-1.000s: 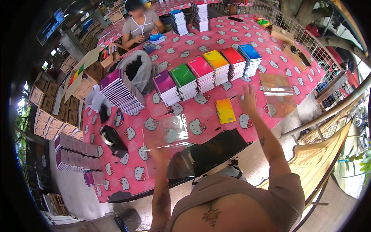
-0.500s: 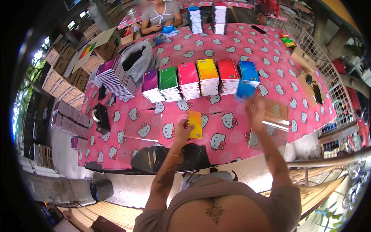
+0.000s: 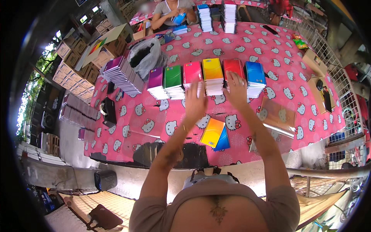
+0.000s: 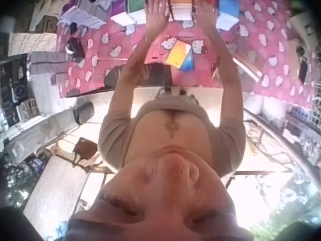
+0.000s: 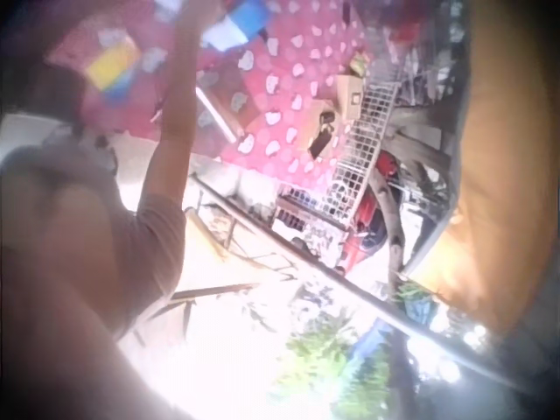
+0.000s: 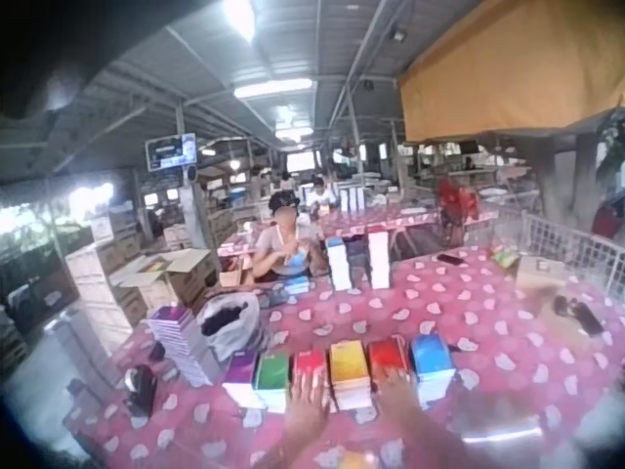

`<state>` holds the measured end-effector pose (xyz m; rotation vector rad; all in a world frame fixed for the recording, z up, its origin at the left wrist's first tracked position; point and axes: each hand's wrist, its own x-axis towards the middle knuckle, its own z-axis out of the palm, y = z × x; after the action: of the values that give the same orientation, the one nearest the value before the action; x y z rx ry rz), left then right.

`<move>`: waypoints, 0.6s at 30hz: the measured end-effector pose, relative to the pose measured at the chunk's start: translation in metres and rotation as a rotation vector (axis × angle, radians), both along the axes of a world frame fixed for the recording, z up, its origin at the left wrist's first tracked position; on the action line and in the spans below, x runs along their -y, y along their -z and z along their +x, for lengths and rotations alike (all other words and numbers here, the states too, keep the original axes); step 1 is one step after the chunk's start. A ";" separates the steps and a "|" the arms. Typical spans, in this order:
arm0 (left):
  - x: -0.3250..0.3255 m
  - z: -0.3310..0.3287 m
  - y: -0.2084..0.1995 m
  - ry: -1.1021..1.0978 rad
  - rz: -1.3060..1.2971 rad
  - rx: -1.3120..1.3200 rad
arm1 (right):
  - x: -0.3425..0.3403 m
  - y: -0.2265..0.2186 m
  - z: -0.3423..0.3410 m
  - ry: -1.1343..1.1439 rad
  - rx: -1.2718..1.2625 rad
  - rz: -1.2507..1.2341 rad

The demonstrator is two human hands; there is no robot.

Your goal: The person sorts notebooks on a table, places them into plastic sleeves, and uses a tape dispenser to seal the sleeves.

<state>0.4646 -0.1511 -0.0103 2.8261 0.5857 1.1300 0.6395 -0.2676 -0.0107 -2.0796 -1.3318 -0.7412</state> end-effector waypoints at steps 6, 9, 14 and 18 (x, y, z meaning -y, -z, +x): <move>-0.075 -0.038 -0.049 0.039 -0.067 -0.115 | 0.049 -0.007 -0.019 -0.129 -0.175 0.276; -0.015 -0.062 -0.135 0.056 -0.228 -0.024 | 0.099 0.060 -0.041 -0.446 -0.921 0.318; 0.014 -0.046 -0.036 0.489 0.031 -0.949 | 0.101 0.125 -0.058 -0.653 -0.822 -0.114; 0.035 -0.044 0.056 0.179 -0.690 -0.705 | 0.068 0.104 -0.064 -0.406 -1.048 0.062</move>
<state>0.4205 -0.1866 -0.0664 2.4896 0.5747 -0.1403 0.5759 -0.3359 -0.1149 -1.6250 -0.9973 0.4492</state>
